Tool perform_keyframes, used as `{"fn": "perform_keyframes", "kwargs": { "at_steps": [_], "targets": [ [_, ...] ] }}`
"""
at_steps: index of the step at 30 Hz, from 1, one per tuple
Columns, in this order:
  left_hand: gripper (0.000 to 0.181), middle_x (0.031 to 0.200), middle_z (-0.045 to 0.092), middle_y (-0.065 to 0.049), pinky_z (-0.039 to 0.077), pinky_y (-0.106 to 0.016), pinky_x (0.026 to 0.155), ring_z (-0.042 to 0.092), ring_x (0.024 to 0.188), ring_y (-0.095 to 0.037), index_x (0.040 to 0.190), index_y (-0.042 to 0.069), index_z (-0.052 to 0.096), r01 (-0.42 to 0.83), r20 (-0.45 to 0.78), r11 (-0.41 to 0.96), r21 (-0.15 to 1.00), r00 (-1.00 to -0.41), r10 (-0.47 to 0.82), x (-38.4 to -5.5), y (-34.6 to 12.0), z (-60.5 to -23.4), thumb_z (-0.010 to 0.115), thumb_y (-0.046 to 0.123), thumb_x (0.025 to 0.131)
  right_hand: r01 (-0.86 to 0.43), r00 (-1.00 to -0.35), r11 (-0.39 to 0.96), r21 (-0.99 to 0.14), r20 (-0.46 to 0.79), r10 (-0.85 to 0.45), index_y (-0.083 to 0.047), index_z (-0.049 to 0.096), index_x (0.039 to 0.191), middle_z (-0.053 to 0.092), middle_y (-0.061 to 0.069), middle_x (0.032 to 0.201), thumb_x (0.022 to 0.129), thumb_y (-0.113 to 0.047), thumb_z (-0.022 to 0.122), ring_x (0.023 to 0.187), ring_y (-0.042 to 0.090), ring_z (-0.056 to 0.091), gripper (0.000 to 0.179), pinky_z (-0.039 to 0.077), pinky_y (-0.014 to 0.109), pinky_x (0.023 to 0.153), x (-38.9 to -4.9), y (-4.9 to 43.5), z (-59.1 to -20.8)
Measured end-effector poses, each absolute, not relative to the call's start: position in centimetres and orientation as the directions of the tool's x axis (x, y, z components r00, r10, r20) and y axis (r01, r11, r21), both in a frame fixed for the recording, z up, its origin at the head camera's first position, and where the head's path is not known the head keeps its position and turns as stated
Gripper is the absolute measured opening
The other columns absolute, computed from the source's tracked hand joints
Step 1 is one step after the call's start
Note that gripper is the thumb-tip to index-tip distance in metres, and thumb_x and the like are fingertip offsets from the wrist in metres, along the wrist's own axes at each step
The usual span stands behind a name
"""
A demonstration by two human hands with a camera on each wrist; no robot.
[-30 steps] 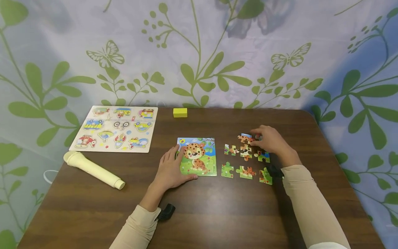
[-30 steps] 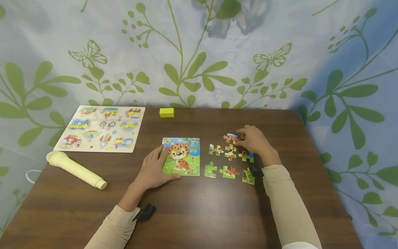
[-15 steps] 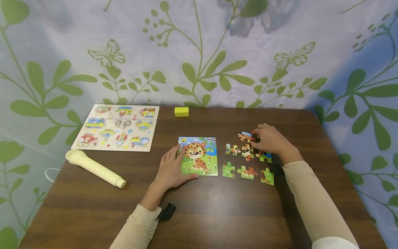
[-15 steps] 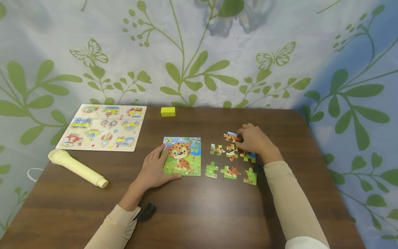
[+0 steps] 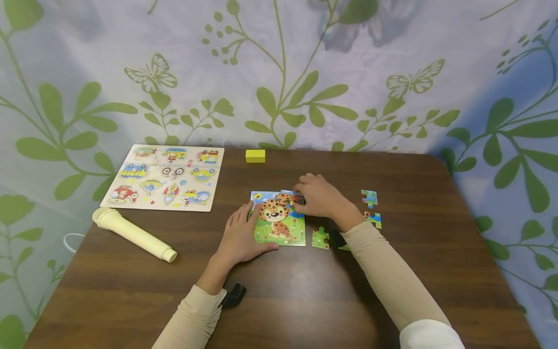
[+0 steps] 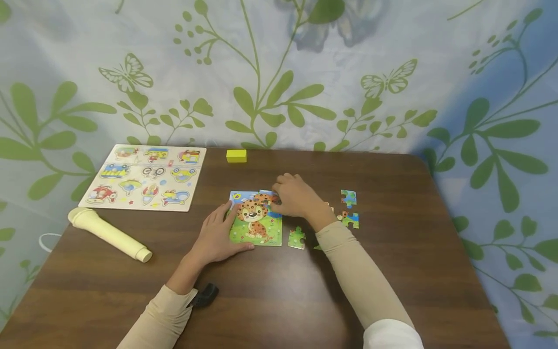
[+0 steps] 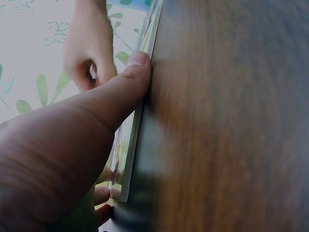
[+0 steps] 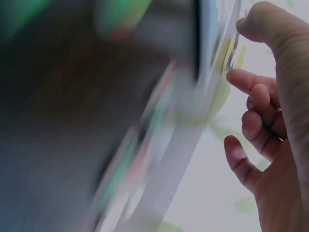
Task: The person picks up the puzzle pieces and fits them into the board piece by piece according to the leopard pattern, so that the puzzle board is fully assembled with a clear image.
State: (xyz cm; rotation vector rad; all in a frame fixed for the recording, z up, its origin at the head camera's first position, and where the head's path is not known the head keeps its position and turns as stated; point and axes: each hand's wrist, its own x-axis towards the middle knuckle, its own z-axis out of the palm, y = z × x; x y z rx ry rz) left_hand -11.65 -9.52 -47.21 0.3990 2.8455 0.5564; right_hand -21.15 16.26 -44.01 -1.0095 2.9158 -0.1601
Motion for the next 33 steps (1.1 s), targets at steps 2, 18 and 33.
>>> {"fn": "perform_keyframes", "kwargs": {
  "at_steps": [2,18,33],
  "targets": [
    [0.120,0.171,0.016,-0.014,0.020,-0.059,0.126,0.019,0.157,-0.037,0.164,0.013,0.022,0.221,-0.155,0.889,0.402,-0.940,0.304,-11.6,-9.4,-47.1,0.074,0.074,0.075,-0.632,-0.770,0.769,-0.090,-0.031,-0.637,-0.013,0.074,0.114,0.065,0.004,0.109,0.093,-0.042,0.066,0.106,0.026,0.057,0.036,0.049,0.055,0.097,-21.1,14.7,-44.1],
    [0.119,0.171,0.017,-0.015,0.020,-0.059,0.125,0.019,0.157,-0.038,0.164,0.013,0.023,0.220,-0.159,0.889,0.402,-0.939,0.304,-11.7,-9.5,-46.9,0.074,0.073,0.076,-0.626,-0.778,0.779,-0.019,-0.043,-0.626,-0.015,0.073,0.120,0.065,0.003,0.112,0.097,-0.043,0.068,0.106,0.026,0.057,0.036,0.049,0.053,0.094,-20.3,11.8,-44.2],
    [0.118,0.170,0.020,-0.015,0.021,-0.059,0.125,0.022,0.156,-0.038,0.163,0.012,0.025,0.218,-0.139,0.884,0.413,-0.944,0.298,-11.4,-9.5,-47.2,0.076,0.072,0.076,-0.417,-0.883,0.837,-0.355,-0.061,-0.465,-0.015,0.069,0.134,0.064,0.001,0.099,0.094,-0.042,0.073,0.091,0.022,0.056,0.049,0.048,0.044,0.082,-20.4,17.2,-43.7]
  ]
}}
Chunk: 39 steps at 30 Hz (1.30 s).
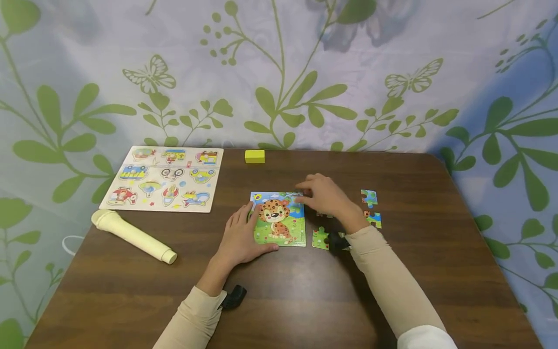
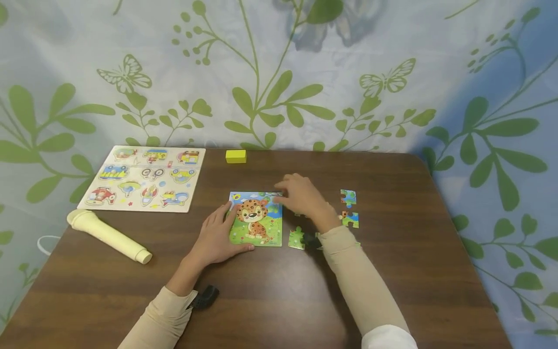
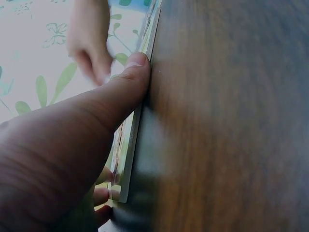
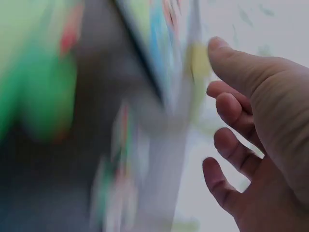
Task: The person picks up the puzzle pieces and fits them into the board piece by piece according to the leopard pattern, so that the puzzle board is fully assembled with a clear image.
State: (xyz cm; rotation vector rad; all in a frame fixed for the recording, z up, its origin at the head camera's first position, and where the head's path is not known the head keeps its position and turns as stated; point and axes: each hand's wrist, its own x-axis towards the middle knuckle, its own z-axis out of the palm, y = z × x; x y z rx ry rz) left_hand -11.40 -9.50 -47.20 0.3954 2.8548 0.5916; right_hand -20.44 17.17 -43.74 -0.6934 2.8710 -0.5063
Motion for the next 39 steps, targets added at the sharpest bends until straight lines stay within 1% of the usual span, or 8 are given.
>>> {"fn": "perform_keyframes", "kwargs": {
  "at_steps": [3,8,14,22,26,30,34,39],
  "targets": [
    [0.119,0.171,0.018,-0.014,0.021,-0.058,0.125,0.021,0.156,-0.037,0.164,0.012,0.024,0.211,-0.146,0.886,0.413,-0.945,0.293,-11.3,-9.5,-47.4,0.076,0.073,0.075,-0.304,-0.927,0.860,-0.411,-0.082,-0.367,-0.012,0.064,0.140,0.062,0.003,0.098,0.094,-0.035,0.075,0.081,0.021,0.053,0.053,0.045,0.038,0.075,-20.1,23.4,-43.6],
    [0.120,0.171,0.017,-0.014,0.021,-0.059,0.125,0.021,0.156,-0.038,0.164,0.012,0.022,0.216,-0.143,0.888,0.407,-0.945,0.295,-11.3,-9.9,-47.6,0.075,0.073,0.075,-0.172,-0.961,0.898,-0.406,-0.132,-0.244,-0.008,0.061,0.142,0.059,0.005,0.097,0.093,-0.026,0.077,0.076,0.020,0.047,0.055,0.039,0.035,0.068,-18.6,32.4,-44.2],
    [0.120,0.171,0.016,-0.013,0.020,-0.060,0.125,0.018,0.157,-0.037,0.165,0.014,0.021,0.203,-0.156,0.891,0.405,-0.945,0.286,-11.3,-10.2,-47.7,0.075,0.073,0.075,-0.160,-0.945,0.901,-0.404,-0.200,-0.257,-0.007,0.061,0.141,0.058,0.005,0.098,0.093,-0.030,0.076,0.081,0.020,0.047,0.055,0.038,0.035,0.072,-18.8,35.4,-44.5],
    [0.121,0.171,0.016,-0.013,0.020,-0.059,0.126,0.019,0.157,-0.037,0.164,0.013,0.021,0.211,-0.142,0.891,0.402,-0.947,0.288,-11.4,-10.2,-47.7,0.074,0.074,0.075,-0.299,-0.927,0.924,-0.239,-0.156,-0.341,-0.002,0.072,0.120,0.052,0.003,0.085,0.093,-0.028,0.076,0.084,0.023,0.043,0.038,0.035,0.037,0.070,-19.4,34.7,-44.0],
    [0.120,0.171,0.015,-0.014,0.019,-0.059,0.126,0.018,0.157,-0.038,0.164,0.012,0.021,0.217,-0.148,0.888,0.406,-0.943,0.298,-11.5,-10.1,-47.7,0.074,0.074,0.076,-0.311,-0.933,0.920,-0.237,-0.110,-0.344,-0.001,0.073,0.117,0.055,0.004,0.087,0.092,-0.031,0.075,0.084,0.022,0.043,0.039,0.038,0.038,0.071,-19.1,32.9,-44.1],
    [0.120,0.172,0.014,-0.014,0.019,-0.060,0.126,0.017,0.158,-0.037,0.165,0.012,0.020,0.215,-0.159,0.888,0.406,-0.941,0.300,-11.4,-10.1,-47.8,0.074,0.074,0.076,-0.386,-0.910,0.886,-0.258,-0.051,-0.411,-0.004,0.072,0.119,0.056,0.003,0.086,0.091,-0.034,0.076,0.084,0.021,0.043,0.041,0.038,0.038,0.073,-19.2,28.7,-44.0],
    [0.120,0.171,0.015,-0.014,0.019,-0.059,0.126,0.018,0.157,-0.037,0.164,0.012,0.021,0.215,-0.148,0.889,0.405,-0.944,0.296,-11.5,-10.0,-47.9,0.074,0.073,0.076,-0.506,-0.854,0.830,-0.235,0.002,-0.521,-0.008,0.074,0.115,0.056,0.002,0.083,0.090,-0.034,0.076,0.082,0.020,0.043,0.037,0.037,0.037,0.074,-19.5,23.1,-43.4],
    [0.119,0.171,0.017,-0.015,0.021,-0.059,0.125,0.020,0.156,-0.038,0.164,0.011,0.023,0.224,-0.138,0.886,0.406,-0.943,0.302,-11.6,-9.7,-47.7,0.075,0.073,0.076,-0.570,-0.813,0.804,-0.168,-0.030,-0.582,-0.011,0.075,0.117,0.063,0.003,0.095,0.093,-0.038,0.074,0.088,0.021,0.050,0.036,0.045,0.040,0.077,-19.4,18.0,-43.4]
  ]
}}
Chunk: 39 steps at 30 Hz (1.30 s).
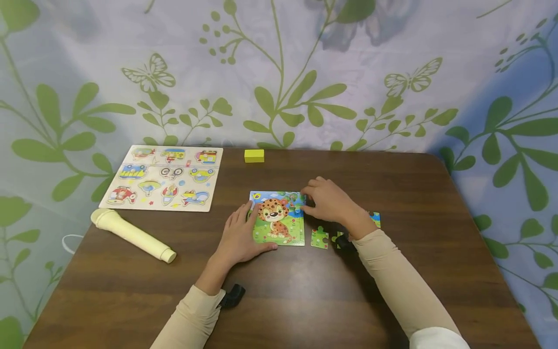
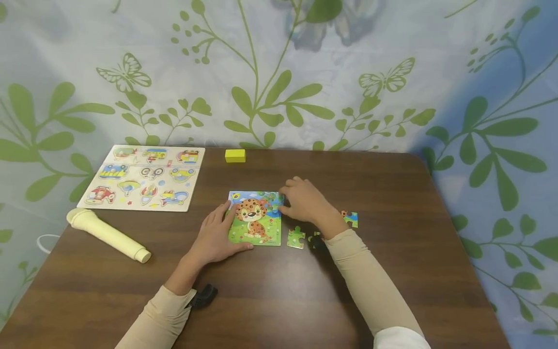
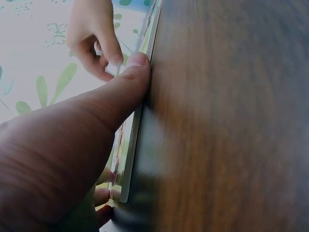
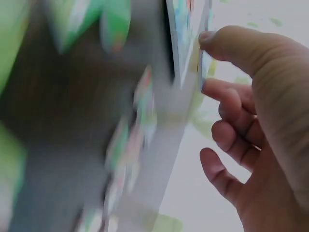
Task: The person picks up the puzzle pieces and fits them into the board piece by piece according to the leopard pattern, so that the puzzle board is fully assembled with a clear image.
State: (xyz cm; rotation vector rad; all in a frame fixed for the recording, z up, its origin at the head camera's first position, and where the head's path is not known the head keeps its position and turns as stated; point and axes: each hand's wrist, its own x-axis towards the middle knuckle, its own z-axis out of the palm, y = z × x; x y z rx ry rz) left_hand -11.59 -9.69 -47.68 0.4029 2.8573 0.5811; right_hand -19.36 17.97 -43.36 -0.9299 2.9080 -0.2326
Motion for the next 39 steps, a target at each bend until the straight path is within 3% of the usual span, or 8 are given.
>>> {"fn": "perform_keyframes", "kwargs": {
  "at_steps": [6,14,22,24,27,31,34,39],
  "targets": [
    [0.120,0.171,0.016,-0.015,0.020,-0.058,0.126,0.018,0.157,-0.037,0.164,0.011,0.023,0.214,-0.162,0.889,0.405,-0.940,0.300,-11.6,-9.5,-47.4,0.075,0.073,0.076,-0.562,-0.819,0.823,-0.087,-0.078,-0.568,-0.013,0.073,0.124,0.067,0.006,0.116,0.094,-0.040,0.073,0.106,0.027,0.057,0.040,0.050,0.050,0.092,-19.1,15.8,-43.7],
    [0.120,0.171,0.014,-0.014,0.019,-0.058,0.126,0.018,0.158,-0.037,0.164,0.011,0.022,0.207,-0.167,0.889,0.409,-0.940,0.296,-11.6,-9.7,-47.2,0.075,0.073,0.076,-0.533,-0.839,0.842,-0.087,-0.076,-0.539,-0.014,0.072,0.127,0.067,0.006,0.118,0.093,-0.044,0.074,0.108,0.028,0.058,0.046,0.050,0.054,0.097,-19.0,14.9,-43.6],
    [0.119,0.171,0.016,-0.015,0.020,-0.059,0.126,0.019,0.157,-0.038,0.164,0.012,0.023,0.215,-0.154,0.883,0.416,-0.941,0.302,-11.5,-9.5,-47.1,0.075,0.072,0.076,-0.502,-0.853,0.857,-0.119,-0.098,-0.513,-0.016,0.073,0.127,0.068,0.005,0.119,0.096,-0.038,0.071,0.112,0.028,0.059,0.038,0.046,0.060,0.107,-19.0,14.2,-44.3],
    [0.119,0.171,0.016,-0.015,0.021,-0.059,0.125,0.020,0.157,-0.039,0.164,0.011,0.023,0.220,-0.145,0.882,0.416,-0.942,0.303,-11.4,-9.5,-47.0,0.076,0.072,0.076,-0.500,-0.854,0.857,-0.124,-0.090,-0.512,-0.016,0.073,0.126,0.068,0.005,0.119,0.096,-0.039,0.071,0.112,0.028,0.060,0.038,0.047,0.059,0.105,-19.0,14.4,-44.2],
    [0.119,0.171,0.016,-0.015,0.021,-0.059,0.125,0.020,0.157,-0.039,0.164,0.011,0.023,0.220,-0.143,0.881,0.418,-0.942,0.303,-11.3,-9.3,-46.9,0.076,0.071,0.076,-0.478,-0.864,0.857,-0.193,-0.074,-0.498,-0.015,0.074,0.124,0.067,0.004,0.107,0.095,-0.039,0.072,0.099,0.025,0.059,0.037,0.051,0.047,0.091,-18.9,15.7,-43.8],
    [0.119,0.171,0.017,-0.015,0.021,-0.058,0.125,0.021,0.156,-0.039,0.164,0.011,0.024,0.218,-0.148,0.879,0.423,-0.941,0.305,-11.2,-9.1,-47.1,0.076,0.072,0.076,-0.389,-0.897,0.866,-0.314,-0.088,-0.434,-0.011,0.074,0.124,0.059,0.001,0.090,0.093,-0.035,0.076,0.084,0.019,0.050,0.040,0.041,0.036,0.073,-18.5,19.8,-43.1],
    [0.120,0.171,0.016,-0.015,0.020,-0.058,0.126,0.020,0.156,-0.039,0.164,0.010,0.022,0.218,-0.154,0.882,0.418,-0.940,0.305,-11.3,-9.2,-47.4,0.076,0.072,0.076,-0.313,-0.913,0.885,-0.344,-0.146,-0.380,-0.010,0.072,0.127,0.057,0.002,0.089,0.090,-0.035,0.080,0.081,0.018,0.050,0.045,0.042,0.035,0.071,-17.7,22.6,-43.1],
    [0.123,0.171,0.016,-0.015,0.018,-0.058,0.126,0.019,0.157,-0.038,0.164,0.009,0.019,0.199,-0.160,0.882,0.428,-0.943,0.291,-11.5,-9.4,-47.6,0.078,0.071,0.075,-0.299,-0.910,0.908,-0.293,-0.200,-0.364,-0.011,0.073,0.125,0.059,0.001,0.090,0.088,-0.038,0.080,0.081,0.018,0.051,0.046,0.044,0.034,0.069,-16.6,24.3,-43.9]
  ]
}}
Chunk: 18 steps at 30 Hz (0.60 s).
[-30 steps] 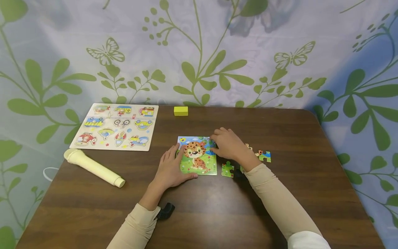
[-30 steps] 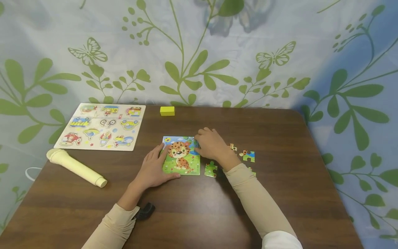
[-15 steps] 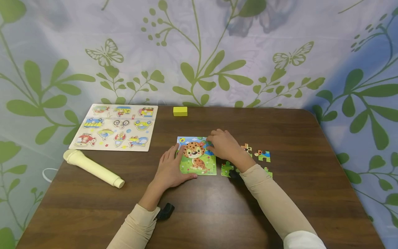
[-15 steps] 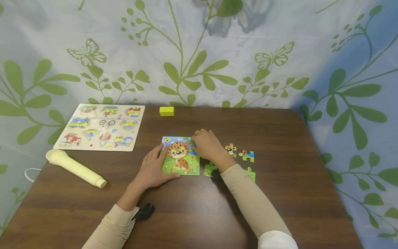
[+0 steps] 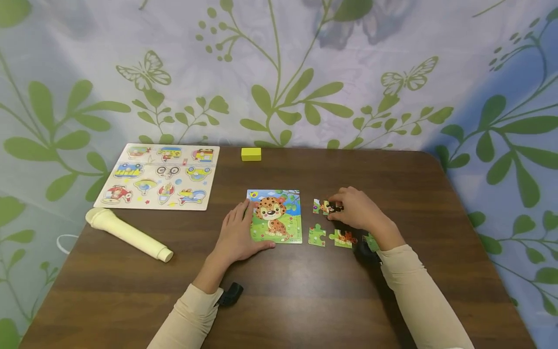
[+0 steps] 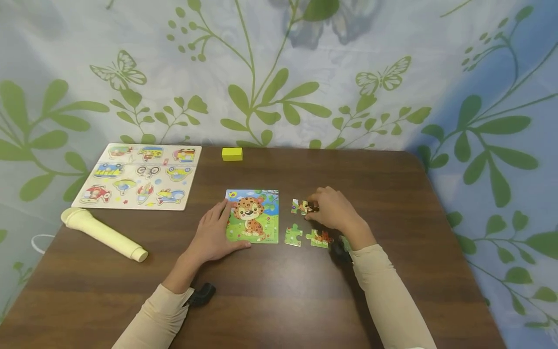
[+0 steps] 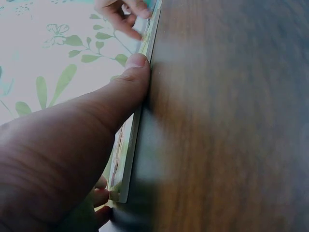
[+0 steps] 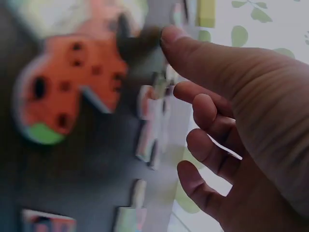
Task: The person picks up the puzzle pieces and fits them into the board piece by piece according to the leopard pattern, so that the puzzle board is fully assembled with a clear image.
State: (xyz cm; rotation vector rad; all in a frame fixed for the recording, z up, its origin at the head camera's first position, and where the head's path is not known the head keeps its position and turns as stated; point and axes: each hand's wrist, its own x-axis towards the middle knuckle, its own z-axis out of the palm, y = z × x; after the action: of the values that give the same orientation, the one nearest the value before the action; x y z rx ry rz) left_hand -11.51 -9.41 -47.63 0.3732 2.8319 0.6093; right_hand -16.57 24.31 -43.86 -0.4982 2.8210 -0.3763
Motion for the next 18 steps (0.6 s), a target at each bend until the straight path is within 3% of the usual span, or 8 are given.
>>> {"fn": "perform_keyframes", "kwargs": {
  "at_steps": [5,12,18],
  "targets": [
    [0.127,0.171,0.015,-0.015,0.018,-0.057,0.127,0.017,0.158,-0.038,0.165,0.007,0.014,0.193,-0.170,0.875,0.444,-0.941,0.294,-11.5,-9.7,-47.8,0.078,0.071,0.075,-0.334,-0.913,0.912,-0.239,-0.159,-0.376,-0.014,0.077,0.115,0.061,0.000,0.092,0.088,-0.041,0.080,0.087,0.020,0.052,0.038,0.047,0.043,0.077,-16.2,23.8,-44.5],
    [0.126,0.171,0.016,-0.013,0.017,-0.058,0.127,0.018,0.158,-0.037,0.165,0.009,0.015,0.193,-0.159,0.858,0.476,-0.940,0.300,-11.6,-9.7,-48.1,0.080,0.068,0.074,-0.334,-0.920,0.918,-0.214,-0.139,-0.367,-0.013,0.076,0.118,0.061,0.000,0.091,0.085,-0.045,0.081,0.087,0.021,0.053,0.046,0.046,0.048,0.081,-15.6,23.1,-44.5],
    [0.127,0.170,0.018,-0.014,0.019,-0.059,0.126,0.020,0.157,-0.037,0.165,0.008,0.015,0.193,-0.145,0.849,0.492,-0.943,0.299,-11.8,-10.0,-48.0,0.082,0.066,0.074,-0.371,-0.913,0.916,-0.150,-0.123,-0.390,-0.009,0.074,0.115,0.069,0.009,0.111,0.089,-0.040,0.073,0.104,0.030,0.059,0.040,0.049,0.061,0.095,-16.0,22.3,-44.5]
  ]
}}
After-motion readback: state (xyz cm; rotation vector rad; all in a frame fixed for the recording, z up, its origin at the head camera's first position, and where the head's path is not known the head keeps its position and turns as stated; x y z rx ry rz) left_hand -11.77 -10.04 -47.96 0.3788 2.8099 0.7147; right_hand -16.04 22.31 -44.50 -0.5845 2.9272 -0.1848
